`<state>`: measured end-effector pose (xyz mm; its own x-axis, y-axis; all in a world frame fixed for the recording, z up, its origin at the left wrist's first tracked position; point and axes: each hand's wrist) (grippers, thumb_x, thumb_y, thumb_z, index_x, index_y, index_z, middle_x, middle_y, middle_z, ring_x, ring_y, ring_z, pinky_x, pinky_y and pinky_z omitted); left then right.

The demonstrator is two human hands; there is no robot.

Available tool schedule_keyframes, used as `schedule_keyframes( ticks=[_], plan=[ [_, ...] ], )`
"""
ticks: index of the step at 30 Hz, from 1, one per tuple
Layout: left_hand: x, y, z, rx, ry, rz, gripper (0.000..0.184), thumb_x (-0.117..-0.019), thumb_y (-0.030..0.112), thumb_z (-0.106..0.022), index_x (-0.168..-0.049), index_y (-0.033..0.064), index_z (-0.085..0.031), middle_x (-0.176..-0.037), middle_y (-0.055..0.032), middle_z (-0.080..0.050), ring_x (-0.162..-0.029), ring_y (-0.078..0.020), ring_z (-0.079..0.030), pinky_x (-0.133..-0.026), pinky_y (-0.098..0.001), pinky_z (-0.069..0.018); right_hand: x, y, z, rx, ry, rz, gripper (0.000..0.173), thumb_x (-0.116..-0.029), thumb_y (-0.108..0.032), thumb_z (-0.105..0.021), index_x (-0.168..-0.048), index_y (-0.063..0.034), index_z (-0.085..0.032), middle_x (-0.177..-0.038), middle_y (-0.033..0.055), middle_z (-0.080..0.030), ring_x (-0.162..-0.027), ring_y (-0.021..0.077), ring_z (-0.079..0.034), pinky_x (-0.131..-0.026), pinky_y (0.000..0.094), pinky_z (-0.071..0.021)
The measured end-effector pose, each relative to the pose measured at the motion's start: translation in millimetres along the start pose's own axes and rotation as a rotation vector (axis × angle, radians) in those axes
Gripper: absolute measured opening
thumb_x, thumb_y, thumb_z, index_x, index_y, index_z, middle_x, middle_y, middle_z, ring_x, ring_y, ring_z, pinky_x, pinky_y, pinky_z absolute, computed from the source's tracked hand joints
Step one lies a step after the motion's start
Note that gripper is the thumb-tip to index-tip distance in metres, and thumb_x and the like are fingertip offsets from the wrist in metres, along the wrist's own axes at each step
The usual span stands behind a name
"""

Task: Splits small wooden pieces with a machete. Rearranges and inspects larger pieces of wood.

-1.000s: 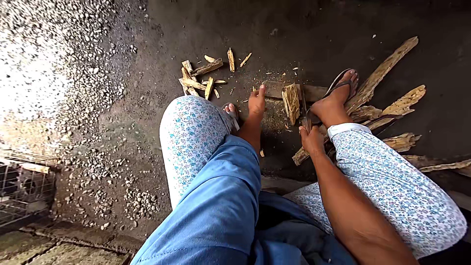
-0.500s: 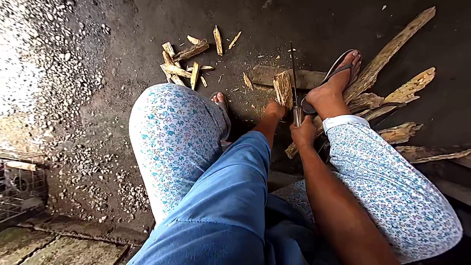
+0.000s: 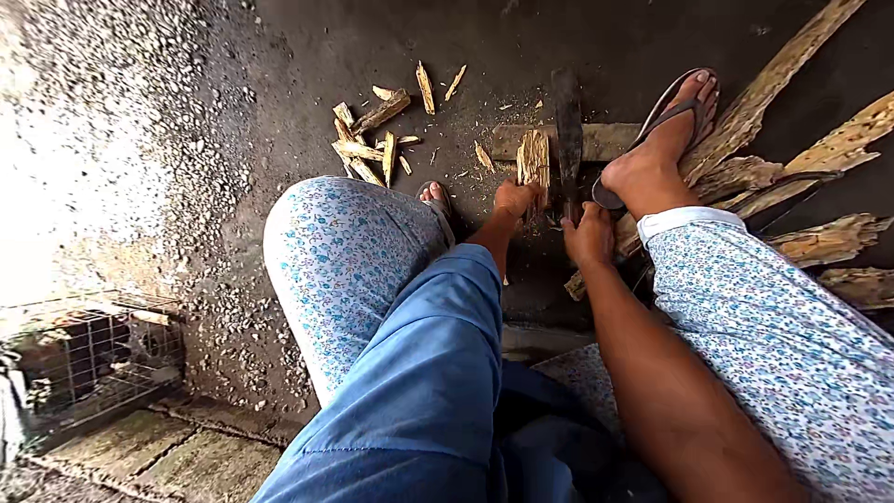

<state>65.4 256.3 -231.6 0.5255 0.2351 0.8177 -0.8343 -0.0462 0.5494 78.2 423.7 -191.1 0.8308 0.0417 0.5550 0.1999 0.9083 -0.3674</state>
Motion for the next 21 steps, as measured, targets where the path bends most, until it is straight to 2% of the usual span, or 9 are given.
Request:
schedule_keyframes(
  ticks=[2, 4, 6, 10, 17, 18, 19, 20, 21],
  plan=[
    [13, -2, 20, 0.195, -0.105, 0.037, 0.044, -0.0993, 0.018, -0.064, -0.139, 0.0044, -0.054, -0.121, -0.0221, -0.066, -0.105, -0.0325, -0.067, -0.089, -0.0519, -0.0571, 3, -8, 1, -0.243, -0.024, 0.052, 0.054, -0.1064, -0.036, -0.056, -0.139, 0.0072, -0.054, -0.132, 0.0328, -0.058, -0.123, 0.0463, -0.058, -0.104, 0.0605, -0.0461],
    [31, 0, 32, 0.273, -0.196, 0.053, 0.042, -0.1017, 0.015, -0.060, -0.142, 0.0052, -0.051, -0.119, -0.0201, -0.065, -0.099, -0.0288, -0.067, -0.085, -0.0469, -0.0578, 7, -22, 0, -0.576, -0.186, -0.005, 0.055, -0.1095, -0.045, -0.046, -0.140, 0.0008, -0.052, -0.117, 0.0238, -0.066, -0.098, 0.0331, -0.070, -0.084, 0.0492, -0.0584],
    [48, 3, 34, 0.310, -0.242, 0.024, 0.039, -0.1031, 0.013, -0.059, -0.140, 0.0044, -0.052, -0.115, -0.0179, -0.066, -0.093, -0.0258, -0.068, -0.081, -0.0436, -0.0584, 10, -31, -2, -0.823, -0.350, -0.047, 0.052, -0.1075, -0.039, -0.054, -0.145, -0.0039, -0.046, -0.113, 0.0205, -0.064, -0.080, 0.0287, -0.070, -0.069, 0.0453, -0.0608],
    [67, 2, 37, 0.285, -0.284, -0.054, 0.037, -0.1062, 0.015, -0.056, -0.141, 0.0035, -0.051, -0.115, -0.0178, -0.065, -0.094, -0.0254, -0.067, -0.082, -0.0442, -0.0582, 18, -40, 0, -0.784, -0.385, 0.037, 0.034, -0.1043, -0.016, -0.062, -0.133, -0.0002, -0.050, -0.096, 0.0161, -0.064, -0.062, 0.0206, -0.065, -0.058, 0.0376, -0.0587],
    [79, -4, 85, 0.100, -0.153, -0.107, 0.041, -0.1059, 0.013, -0.055, -0.145, 0.0039, -0.050, -0.102, -0.0107, -0.062, -0.077, -0.0158, -0.059, -0.071, -0.0320, -0.0532, 10, -7, 37, -0.683, -0.294, -0.089, 0.036, -0.1060, -0.019, -0.058, -0.139, -0.0060, -0.052, -0.084, 0.0092, -0.060, -0.058, 0.0163, -0.059, -0.054, 0.0341, -0.0546],
    [80, -7, 90, 0.045, -0.053, -0.064, 0.038, -0.1055, 0.017, -0.057, -0.141, 0.0036, -0.052, -0.104, -0.0122, -0.062, -0.080, -0.0181, -0.060, -0.072, -0.0346, -0.0539, 10, -2, 39, -0.672, -0.244, -0.164, 0.036, -0.1063, -0.023, -0.058, -0.138, -0.0066, -0.052, -0.084, 0.0095, -0.061, -0.058, 0.0170, -0.059, -0.054, 0.0351, -0.0546],
    [83, -10, 94, 0.007, 0.052, 0.004, 0.041, -0.1049, 0.021, -0.058, -0.140, 0.0016, -0.052, -0.115, -0.0172, -0.061, -0.093, -0.0242, -0.062, -0.080, -0.0420, -0.0551, 10, 0, 39, -0.653, -0.202, -0.237, 0.037, -0.1071, -0.027, -0.057, -0.138, -0.0066, -0.052, -0.084, 0.0097, -0.061, -0.057, 0.0172, -0.059, -0.054, 0.0356, -0.0549],
    [87, -10, 98, 0.011, 0.109, 0.084, 0.049, -0.1046, 0.023, -0.058, -0.145, -0.0021, -0.047, -0.135, -0.0246, -0.055, -0.119, -0.0342, -0.058, -0.097, -0.0536, -0.0515, 12, -3, 38, -0.631, -0.169, -0.302, 0.039, -0.1075, -0.030, -0.056, -0.137, -0.0059, -0.050, -0.083, 0.0098, -0.062, -0.056, 0.0170, -0.060, -0.054, 0.0351, -0.0554],
    [89, -14, 97, 0.041, 0.144, 0.131, 0.049, -0.1038, 0.022, -0.058, -0.143, -0.0041, -0.048, -0.141, -0.0270, -0.051, -0.128, -0.0379, -0.052, -0.102, -0.0576, -0.0477, 16, -9, 35, -0.603, -0.157, -0.334, 0.040, -0.1080, -0.033, -0.055, -0.136, -0.0048, -0.049, -0.082, 0.0092, -0.062, -0.054, 0.0159, -0.061, -0.052, 0.0334, -0.0558]
  ],
)
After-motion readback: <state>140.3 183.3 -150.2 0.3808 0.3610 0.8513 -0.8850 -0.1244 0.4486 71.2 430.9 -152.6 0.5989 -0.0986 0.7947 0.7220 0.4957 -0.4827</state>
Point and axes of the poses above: each hand's wrist, its own x-axis away from the middle knuckle, its own z-axis out of the back of the hand, y = z × x
